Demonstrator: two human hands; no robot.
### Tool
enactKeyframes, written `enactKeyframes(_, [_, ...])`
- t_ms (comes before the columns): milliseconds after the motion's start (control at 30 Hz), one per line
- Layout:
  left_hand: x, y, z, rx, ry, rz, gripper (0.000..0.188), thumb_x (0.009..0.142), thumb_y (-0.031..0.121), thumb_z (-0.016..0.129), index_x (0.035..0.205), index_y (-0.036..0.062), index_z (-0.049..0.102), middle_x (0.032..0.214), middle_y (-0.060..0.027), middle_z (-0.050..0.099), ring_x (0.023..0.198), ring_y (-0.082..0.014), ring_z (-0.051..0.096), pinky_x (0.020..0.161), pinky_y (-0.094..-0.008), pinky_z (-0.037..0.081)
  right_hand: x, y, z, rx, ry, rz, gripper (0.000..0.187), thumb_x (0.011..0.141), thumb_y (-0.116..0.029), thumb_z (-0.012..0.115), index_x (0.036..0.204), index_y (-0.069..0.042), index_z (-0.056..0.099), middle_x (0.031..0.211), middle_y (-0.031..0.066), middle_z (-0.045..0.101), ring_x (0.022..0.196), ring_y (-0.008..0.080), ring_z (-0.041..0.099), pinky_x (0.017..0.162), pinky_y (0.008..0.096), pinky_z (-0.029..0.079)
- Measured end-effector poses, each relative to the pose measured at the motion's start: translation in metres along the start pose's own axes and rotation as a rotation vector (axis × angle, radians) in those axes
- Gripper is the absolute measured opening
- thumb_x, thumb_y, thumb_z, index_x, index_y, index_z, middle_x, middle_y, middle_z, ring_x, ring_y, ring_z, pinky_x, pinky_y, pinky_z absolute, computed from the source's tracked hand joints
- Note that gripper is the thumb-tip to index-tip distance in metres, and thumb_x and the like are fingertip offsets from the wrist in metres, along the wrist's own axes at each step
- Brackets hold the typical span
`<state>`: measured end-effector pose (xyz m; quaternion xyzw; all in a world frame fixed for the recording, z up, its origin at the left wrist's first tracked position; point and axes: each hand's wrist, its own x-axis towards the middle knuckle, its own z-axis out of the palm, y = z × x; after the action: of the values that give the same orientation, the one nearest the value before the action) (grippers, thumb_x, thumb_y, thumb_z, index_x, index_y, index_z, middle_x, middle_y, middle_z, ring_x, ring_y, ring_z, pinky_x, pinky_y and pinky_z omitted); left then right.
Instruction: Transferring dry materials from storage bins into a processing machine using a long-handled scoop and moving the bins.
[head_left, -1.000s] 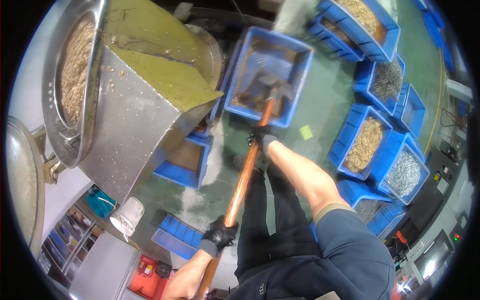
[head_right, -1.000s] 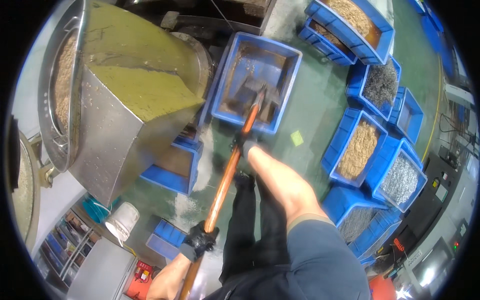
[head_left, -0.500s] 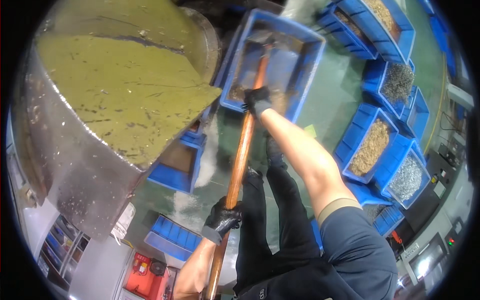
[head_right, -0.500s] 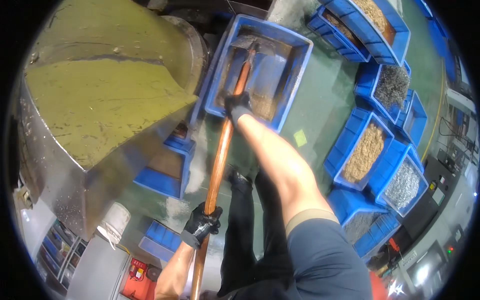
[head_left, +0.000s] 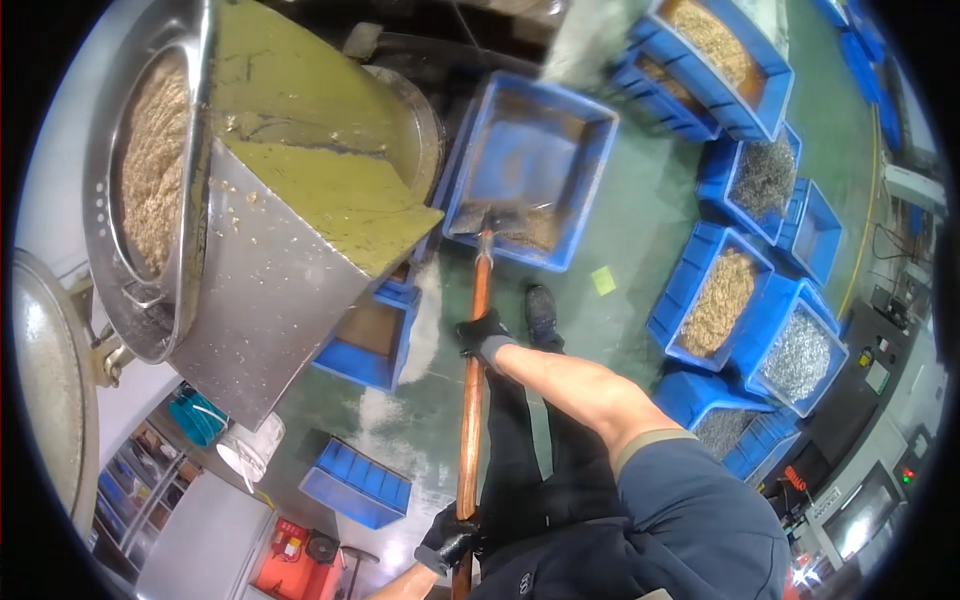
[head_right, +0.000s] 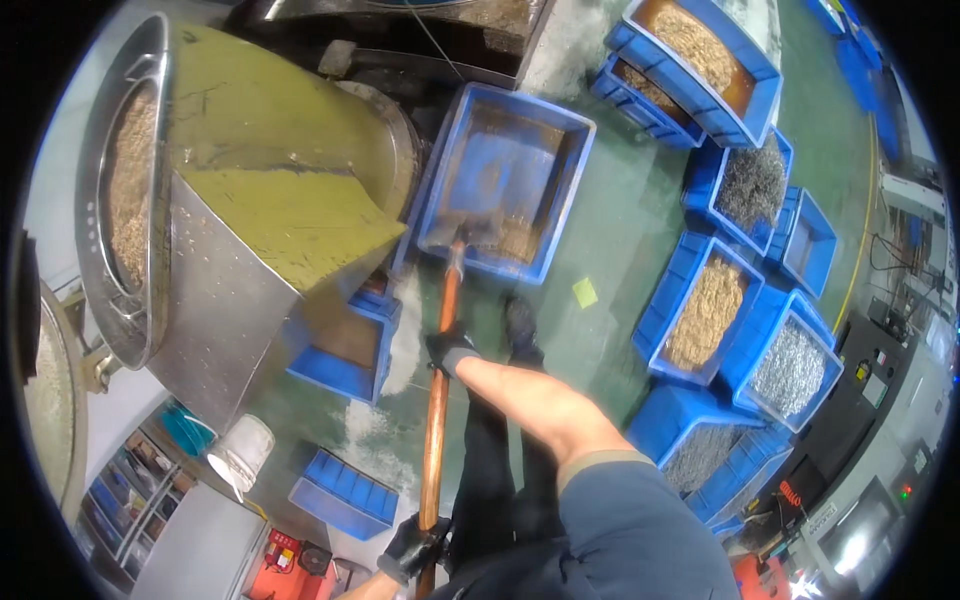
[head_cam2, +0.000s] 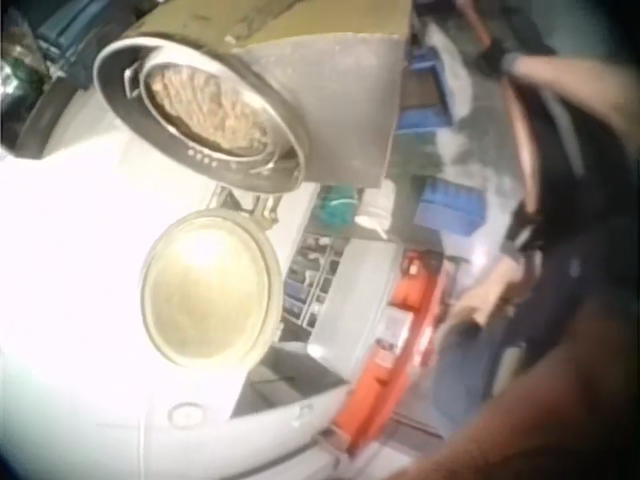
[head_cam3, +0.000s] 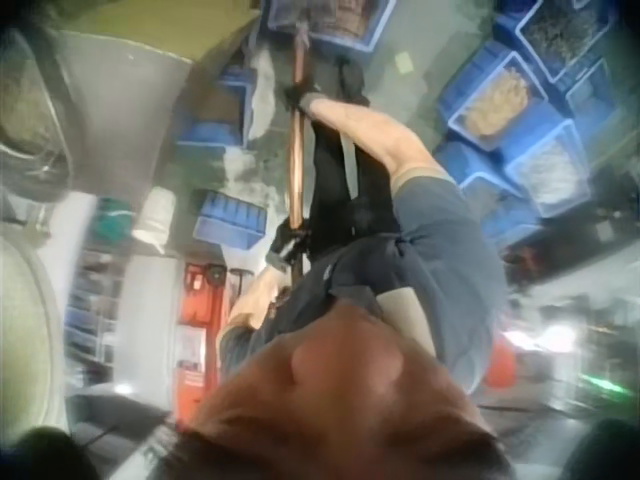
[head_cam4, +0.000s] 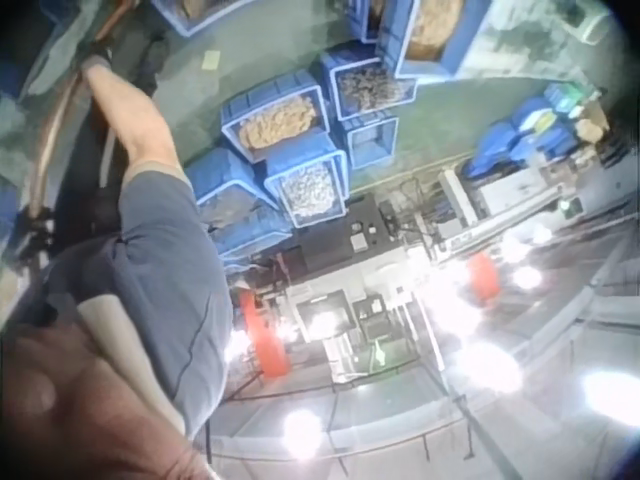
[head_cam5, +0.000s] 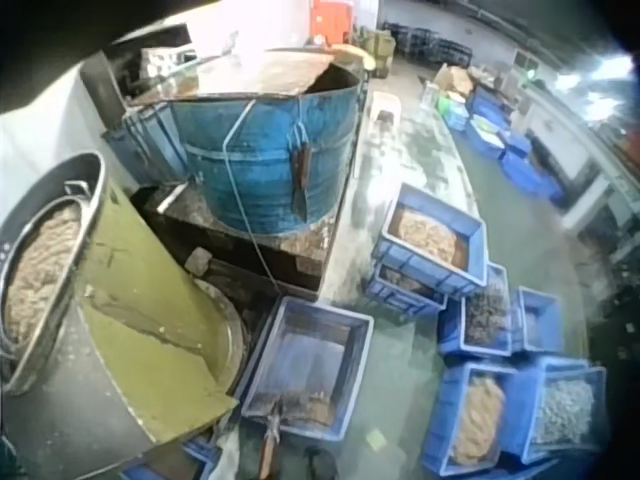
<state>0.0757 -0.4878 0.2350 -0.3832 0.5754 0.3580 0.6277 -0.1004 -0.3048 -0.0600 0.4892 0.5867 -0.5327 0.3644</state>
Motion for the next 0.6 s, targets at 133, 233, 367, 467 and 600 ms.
enactKeyframes(133, [0.053, 0.071, 0.016, -0.341, -0.181, 0.22, 0.025, 0.084, 0.011, 0.069, 0.103, 0.0001, 0.057, 0.074, -0.0067, 0.06, 0.061, -0.0157, 0.06, 0.05, -0.0279, 0.049, 0.06, -0.036, -0.058, 0.231, 0.169, -0.072, 0.026, 0.085, -0.023, 0.068, 0.085, 0.003, 0.06, 0.064, 0.0145, 0.062, 0.05, 0.0236, 0.062, 0.043, 0.0379, 0.049])
enactKeyframes(233, [0.097, 0.109, 0.016, -0.439, -0.155, 0.25, 0.021, 0.087, 0.008, 0.064, 0.104, 0.0009, 0.055, 0.074, -0.006, 0.059, 0.06, -0.0144, 0.06, 0.049, -0.0272, 0.048, 0.094, -0.09, -0.084, 0.102, 0.046, -0.237, 0.026, 0.084, -0.02, 0.065, 0.091, 0.004, 0.058, 0.06, 0.0127, 0.059, 0.047, 0.0245, 0.06, 0.04, 0.0382, 0.05])
enactKeyframes(367, [0.143, 0.12, 0.03, -0.126, -0.052, 0.293, 0.024, 0.085, 0.004, 0.063, 0.108, 0.0021, 0.054, 0.076, -0.0058, 0.06, 0.059, -0.0138, 0.059, 0.05, -0.0268, 0.048, 0.127, -0.089, -0.103, 0.226, 0.086, -0.273, 0.026, 0.082, -0.018, 0.065, 0.072, 0.004, 0.055, 0.055, 0.0116, 0.057, 0.045, 0.0252, 0.06, 0.038, 0.039, 0.05])
enactKeyframes(467, [0.092, 0.055, 0.014, -0.583, -0.125, 0.159, 0.027, 0.087, 0.007, 0.065, 0.112, 0.0048, 0.054, 0.086, -0.0047, 0.061, 0.062, -0.0139, 0.06, 0.051, -0.0259, 0.049, 0.084, -0.052, -0.047, 0.039, 0.064, -0.116, 0.03, 0.087, -0.024, 0.068, 0.076, 0.003, 0.061, 0.06, 0.0122, 0.062, 0.054, 0.0208, 0.065, 0.047, 0.0353, 0.051])
enactKeyframes(600, [0.026, -0.009, 0.02, -0.55, -0.13, -0.012, 0.031, 0.085, 0.001, 0.065, 0.115, 0.0028, 0.057, 0.083, -0.005, 0.063, 0.062, -0.0145, 0.062, 0.053, -0.0282, 0.051, 0.046, 0.044, -0.009, -0.177, -0.118, -0.084, 0.06, 0.083, -0.017, 0.063, 0.133, 0.002, 0.036, 0.108, 0.0237, 0.057, 0.089, 0.0285, 0.064, 0.067, 0.0406, 0.056])
